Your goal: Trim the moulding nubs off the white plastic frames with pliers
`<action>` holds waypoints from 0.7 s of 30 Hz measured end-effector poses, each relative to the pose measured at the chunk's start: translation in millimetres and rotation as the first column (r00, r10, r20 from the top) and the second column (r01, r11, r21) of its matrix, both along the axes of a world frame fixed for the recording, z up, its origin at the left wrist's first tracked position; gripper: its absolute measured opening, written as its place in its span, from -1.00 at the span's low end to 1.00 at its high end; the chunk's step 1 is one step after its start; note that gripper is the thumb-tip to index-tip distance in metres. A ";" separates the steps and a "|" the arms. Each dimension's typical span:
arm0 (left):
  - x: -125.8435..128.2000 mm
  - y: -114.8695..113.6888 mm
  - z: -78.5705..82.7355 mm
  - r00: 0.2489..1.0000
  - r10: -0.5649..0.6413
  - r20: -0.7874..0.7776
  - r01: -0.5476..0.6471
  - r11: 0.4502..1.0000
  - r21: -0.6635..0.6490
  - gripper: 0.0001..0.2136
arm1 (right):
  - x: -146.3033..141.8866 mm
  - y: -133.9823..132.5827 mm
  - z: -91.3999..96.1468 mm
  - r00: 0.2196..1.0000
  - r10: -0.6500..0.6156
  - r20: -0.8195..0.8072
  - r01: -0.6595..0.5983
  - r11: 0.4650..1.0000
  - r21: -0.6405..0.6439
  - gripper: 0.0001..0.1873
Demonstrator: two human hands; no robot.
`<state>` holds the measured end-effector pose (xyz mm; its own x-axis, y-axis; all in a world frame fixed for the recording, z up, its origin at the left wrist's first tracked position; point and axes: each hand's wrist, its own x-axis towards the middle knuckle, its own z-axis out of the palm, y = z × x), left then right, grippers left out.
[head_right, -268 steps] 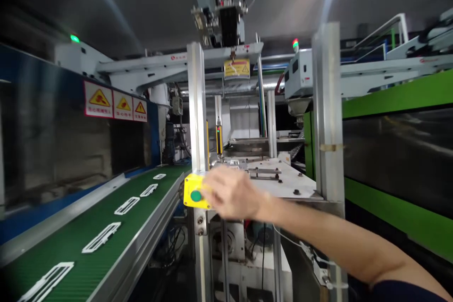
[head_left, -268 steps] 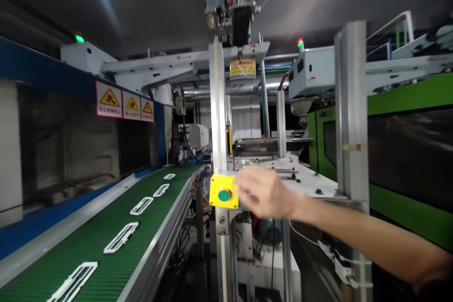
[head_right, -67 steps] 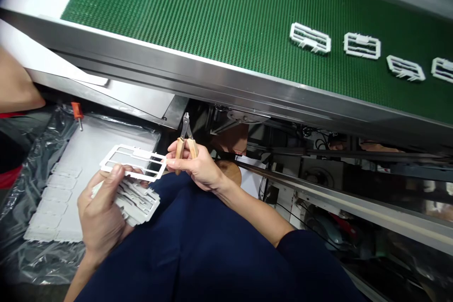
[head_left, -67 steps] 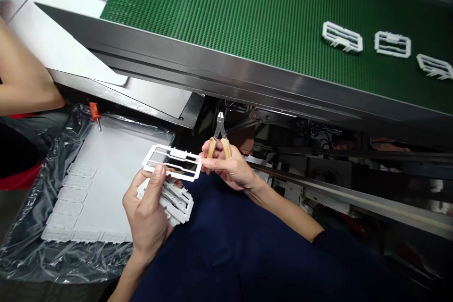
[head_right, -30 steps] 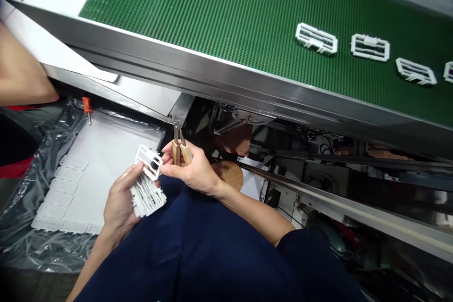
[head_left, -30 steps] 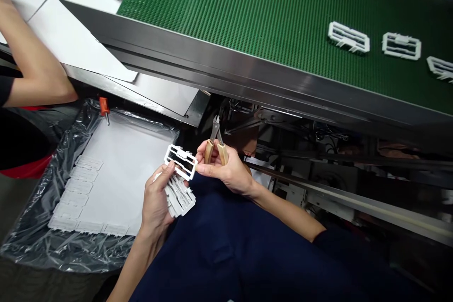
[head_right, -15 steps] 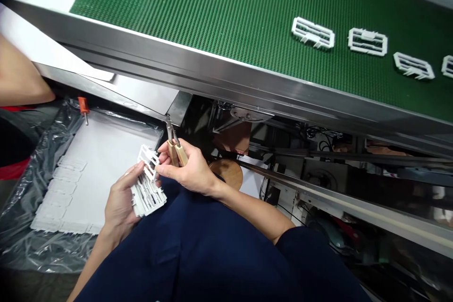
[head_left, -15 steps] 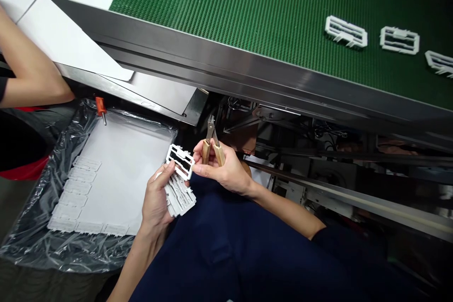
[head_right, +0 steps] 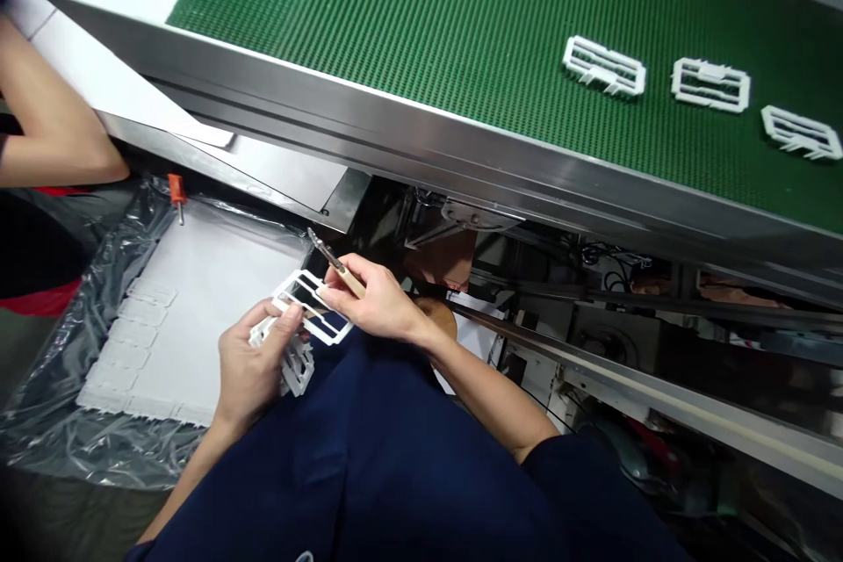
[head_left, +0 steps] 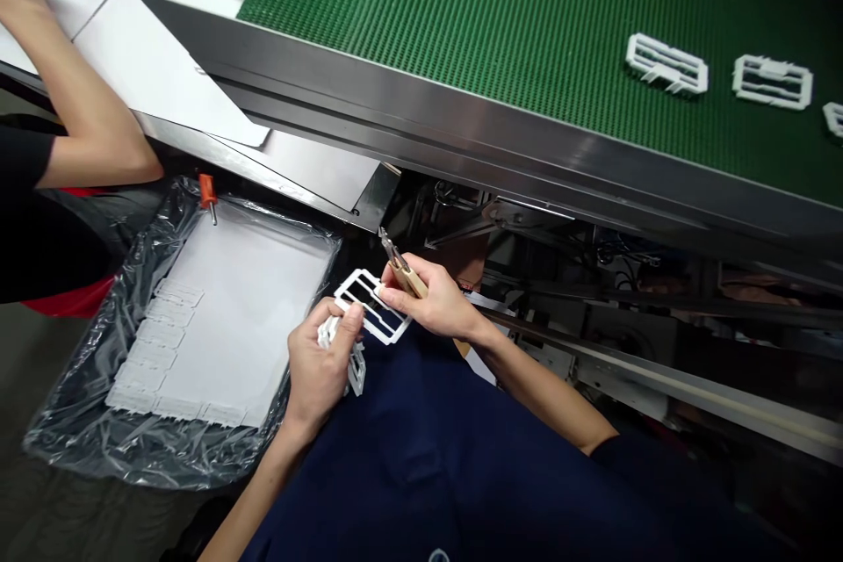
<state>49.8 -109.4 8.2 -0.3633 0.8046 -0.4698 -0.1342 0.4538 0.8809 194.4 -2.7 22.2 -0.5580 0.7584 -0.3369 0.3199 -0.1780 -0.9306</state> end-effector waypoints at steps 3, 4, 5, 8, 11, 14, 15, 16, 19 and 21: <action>-5.3 2.2 -0.1 0.994 -0.110 0.011 0.110 0.994 -0.012 -0.76 | -0.9 -0.5 -6.0 0.996 -0.015 -0.087 0.011 0.999 -0.044 -0.83; -9.0 4.5 0.1 0.993 -0.107 0.051 0.108 0.994 -0.024 -0.76 | -0.9 -1.2 -7.3 0.994 -0.036 -0.106 0.029 0.997 -0.065 -0.81; -13.6 7.4 0.4 0.992 -0.088 0.094 0.092 0.995 -0.037 -0.76 | -0.7 -2.0 -8.1 0.991 -0.054 -0.121 0.044 0.995 -0.088 -0.79; -31.1 18.2 1.4 0.981 -0.035 0.191 0.049 0.996 -0.073 -0.74 | 0.5 -4.4 -7.9 0.990 -0.071 -0.118 0.056 0.990 -0.132 -0.78; -46.6 28.4 2.9 0.959 -0.126 0.255 0.153 0.984 -0.087 -0.74 | 1.1 -6.2 -6.2 0.993 -0.066 -0.102 0.054 0.992 -0.114 -0.80; -53.9 36.3 5.3 0.923 -0.265 0.280 0.295 0.953 -0.070 -0.74 | 0.2 -7.2 -5.4 0.994 -0.058 -0.095 0.051 0.996 -0.073 -0.83; -54.8 38.5 6.3 0.912 -0.300 0.280 0.331 0.941 -0.068 -0.75 | -0.3 -7.4 -5.3 0.995 -0.054 -0.090 0.048 0.997 -0.065 -0.83; -55.4 40.5 7.2 0.904 -0.330 0.273 0.360 0.930 -0.069 -0.74 | -0.8 -7.7 -5.3 0.995 -0.049 -0.082 0.044 0.997 -0.058 -0.84; -57.3 45.2 8.9 0.883 -0.429 0.192 0.449 0.891 -0.074 -0.74 | -2.2 -9.0 -4.8 0.998 -0.026 -0.054 0.024 0.999 -0.033 -0.86; -60.2 47.3 8.6 0.864 -0.501 0.056 0.504 0.860 -0.081 -0.74 | -2.7 -10.1 -4.3 0.999 -0.013 -0.032 0.012 1.000 -0.022 -0.86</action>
<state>-10.3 -62.0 16.8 0.0948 0.8278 -0.5529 0.1062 0.5439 0.8324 191.7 -12.9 17.9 -0.5594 0.7582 -0.3350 0.2873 -0.2018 -0.9363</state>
